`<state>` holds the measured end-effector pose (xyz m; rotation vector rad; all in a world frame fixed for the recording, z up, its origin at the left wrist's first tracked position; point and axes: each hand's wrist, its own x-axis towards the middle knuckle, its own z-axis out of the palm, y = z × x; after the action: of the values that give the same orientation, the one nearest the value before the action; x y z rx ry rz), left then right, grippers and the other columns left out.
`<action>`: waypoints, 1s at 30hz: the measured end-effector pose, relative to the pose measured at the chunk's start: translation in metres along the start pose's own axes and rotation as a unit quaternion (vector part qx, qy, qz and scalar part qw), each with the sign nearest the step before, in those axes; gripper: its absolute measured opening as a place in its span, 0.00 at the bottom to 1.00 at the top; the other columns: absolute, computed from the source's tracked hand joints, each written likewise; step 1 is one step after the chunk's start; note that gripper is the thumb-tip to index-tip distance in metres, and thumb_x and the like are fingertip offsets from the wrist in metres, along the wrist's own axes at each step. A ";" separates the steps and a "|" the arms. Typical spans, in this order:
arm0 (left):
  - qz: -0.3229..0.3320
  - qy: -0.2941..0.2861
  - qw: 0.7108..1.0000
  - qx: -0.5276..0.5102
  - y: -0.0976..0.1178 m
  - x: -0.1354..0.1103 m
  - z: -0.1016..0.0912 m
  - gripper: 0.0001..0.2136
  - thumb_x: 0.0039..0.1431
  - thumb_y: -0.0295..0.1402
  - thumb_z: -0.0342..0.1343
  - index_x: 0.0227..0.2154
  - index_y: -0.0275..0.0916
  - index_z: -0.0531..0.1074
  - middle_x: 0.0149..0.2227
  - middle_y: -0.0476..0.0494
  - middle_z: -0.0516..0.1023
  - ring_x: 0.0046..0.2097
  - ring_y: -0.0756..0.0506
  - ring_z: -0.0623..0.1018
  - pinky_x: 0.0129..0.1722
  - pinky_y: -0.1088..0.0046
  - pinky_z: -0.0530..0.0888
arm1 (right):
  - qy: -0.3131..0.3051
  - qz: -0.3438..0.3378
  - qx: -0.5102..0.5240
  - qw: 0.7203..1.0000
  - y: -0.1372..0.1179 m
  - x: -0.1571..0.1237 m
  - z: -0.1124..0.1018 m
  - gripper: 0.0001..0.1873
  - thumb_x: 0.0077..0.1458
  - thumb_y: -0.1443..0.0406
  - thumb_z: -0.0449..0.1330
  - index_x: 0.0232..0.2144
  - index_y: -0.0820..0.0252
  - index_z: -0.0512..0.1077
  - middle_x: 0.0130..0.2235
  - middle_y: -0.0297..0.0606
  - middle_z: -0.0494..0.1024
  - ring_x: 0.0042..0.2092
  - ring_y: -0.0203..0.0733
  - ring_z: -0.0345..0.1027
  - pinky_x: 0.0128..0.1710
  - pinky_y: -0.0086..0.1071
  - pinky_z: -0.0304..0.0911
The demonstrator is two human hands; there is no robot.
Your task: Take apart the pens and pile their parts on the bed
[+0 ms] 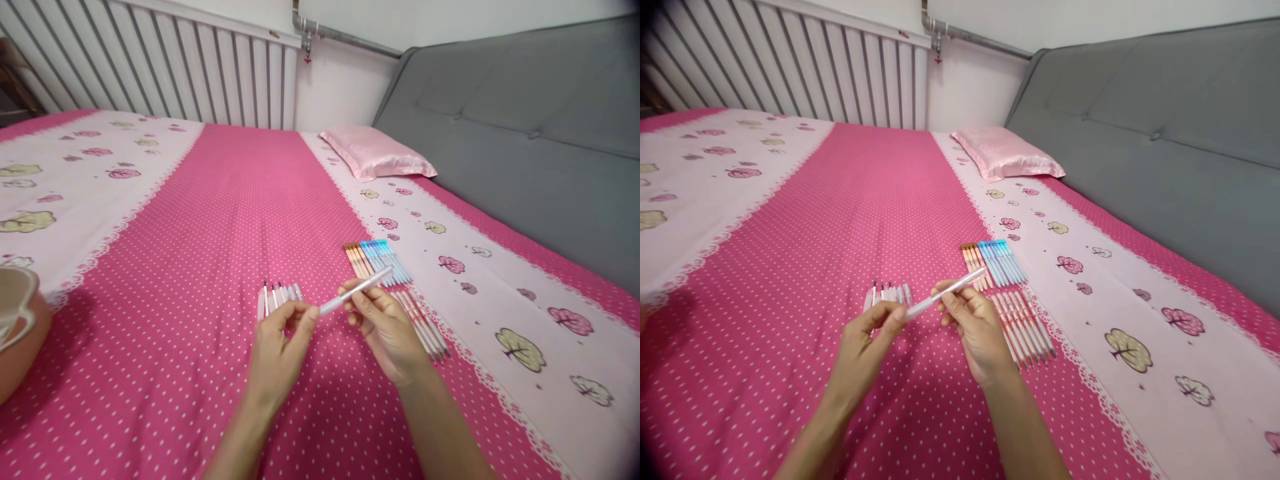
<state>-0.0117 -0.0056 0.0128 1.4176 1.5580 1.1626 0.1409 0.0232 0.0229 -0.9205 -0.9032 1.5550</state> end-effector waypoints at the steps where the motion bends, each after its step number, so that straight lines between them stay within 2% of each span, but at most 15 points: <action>1: 0.023 0.018 0.999 0.013 0.001 0.000 0.000 0.13 0.49 0.43 0.55 0.31 0.38 0.72 0.26 0.49 0.72 0.29 0.49 0.69 0.28 0.75 0.66 | 0.000 -0.003 -0.002 1.000 0.000 0.000 0.000 0.08 0.47 0.63 0.62 0.34 0.56 0.75 0.33 0.34 0.71 0.32 0.31 0.61 0.28 0.24 0.58; 3: 0.060 0.033 0.997 0.026 0.002 0.000 0.001 0.14 0.45 0.40 0.60 0.35 0.39 0.71 0.31 0.48 0.74 0.32 0.49 0.70 0.32 0.74 0.68 | 0.000 -0.006 -0.007 1.000 0.001 0.000 0.000 0.09 0.47 0.63 0.62 0.34 0.56 0.75 0.33 0.34 0.71 0.31 0.31 0.60 0.27 0.24 0.58; 7: 0.073 0.009 0.997 0.010 0.002 0.000 0.001 0.09 0.51 0.38 0.55 0.32 0.38 0.72 0.28 0.48 0.73 0.29 0.50 0.69 0.30 0.76 0.67 | 0.001 -0.008 -0.011 1.000 0.001 0.000 0.000 0.09 0.46 0.62 0.63 0.33 0.56 0.75 0.32 0.35 0.71 0.30 0.31 0.60 0.27 0.25 0.58; 11: 0.027 -0.036 0.999 -0.013 0.000 -0.001 0.000 0.17 0.57 0.42 0.46 0.24 0.36 0.71 0.19 0.50 0.68 0.22 0.52 0.65 0.23 0.77 0.61 | -0.008 -0.005 -0.006 1.000 0.000 -0.001 0.001 0.08 0.47 0.63 0.62 0.33 0.55 0.75 0.32 0.34 0.71 0.31 0.31 0.60 0.28 0.24 0.57; 15: -0.037 -0.053 0.996 -0.055 0.001 -0.002 -0.001 0.23 0.58 0.46 0.42 0.18 0.35 0.69 0.18 0.47 0.68 0.22 0.51 0.66 0.23 0.76 0.61 | -0.013 0.001 -0.009 1.000 0.000 -0.002 0.001 0.09 0.47 0.62 0.62 0.34 0.55 0.74 0.33 0.34 0.71 0.31 0.31 0.60 0.28 0.25 0.57; 17: -0.021 -0.039 0.998 -0.048 0.002 -0.002 -0.001 0.19 0.57 0.45 0.45 0.23 0.35 0.71 0.21 0.48 0.69 0.25 0.50 0.67 0.24 0.76 0.62 | -0.009 -0.002 -0.010 1.000 0.000 -0.002 0.002 0.09 0.47 0.62 0.62 0.34 0.55 0.74 0.33 0.34 0.71 0.31 0.32 0.60 0.28 0.25 0.58; 19: 0.014 -0.014 0.999 -0.031 0.003 -0.002 0.000 0.14 0.52 0.44 0.53 0.33 0.37 0.71 0.26 0.48 0.71 0.29 0.49 0.69 0.28 0.75 0.65 | -0.005 -0.006 -0.013 1.000 0.000 -0.002 0.002 0.09 0.47 0.62 0.62 0.34 0.56 0.74 0.32 0.34 0.71 0.31 0.32 0.60 0.28 0.26 0.57; 21: 0.044 0.007 0.999 -0.011 0.004 -0.001 0.001 0.15 0.47 0.40 0.59 0.37 0.39 0.70 0.31 0.48 0.73 0.32 0.49 0.71 0.32 0.74 0.67 | -0.004 -0.006 -0.016 1.000 0.000 -0.002 0.002 0.09 0.47 0.62 0.62 0.34 0.55 0.74 0.32 0.34 0.71 0.30 0.32 0.60 0.28 0.25 0.57; 25: 0.062 0.012 0.998 0.000 0.004 0.000 0.002 0.09 0.51 0.38 0.56 0.31 0.39 0.72 0.29 0.48 0.74 0.31 0.50 0.70 0.32 0.76 0.67 | -0.009 -0.007 -0.010 1.000 0.000 -0.002 0.002 0.08 0.47 0.63 0.62 0.33 0.55 0.74 0.33 0.34 0.71 0.31 0.31 0.60 0.28 0.25 0.57; 27: 0.055 -0.018 0.998 -0.011 0.004 0.000 0.001 0.10 0.54 0.39 0.52 0.30 0.38 0.72 0.26 0.49 0.72 0.28 0.51 0.69 0.29 0.77 0.65 | -0.011 -0.009 -0.008 1.000 0.000 -0.002 0.002 0.08 0.47 0.63 0.62 0.33 0.55 0.74 0.33 0.34 0.71 0.31 0.31 0.60 0.29 0.25 0.57; 30: 0.028 -0.056 0.998 -0.026 0.004 -0.001 0.000 0.16 0.57 0.42 0.47 0.24 0.36 0.71 0.19 0.51 0.67 0.23 0.52 0.64 0.23 0.77 0.60 | -0.012 -0.008 -0.007 1.000 0.000 -0.002 0.002 0.08 0.48 0.63 0.62 0.33 0.55 0.74 0.32 0.33 0.71 0.31 0.31 0.60 0.29 0.24 0.57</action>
<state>-0.0102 -0.0069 0.0166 1.4740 1.4096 1.1289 0.1397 0.0207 0.0240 -0.9040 -0.9387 1.5505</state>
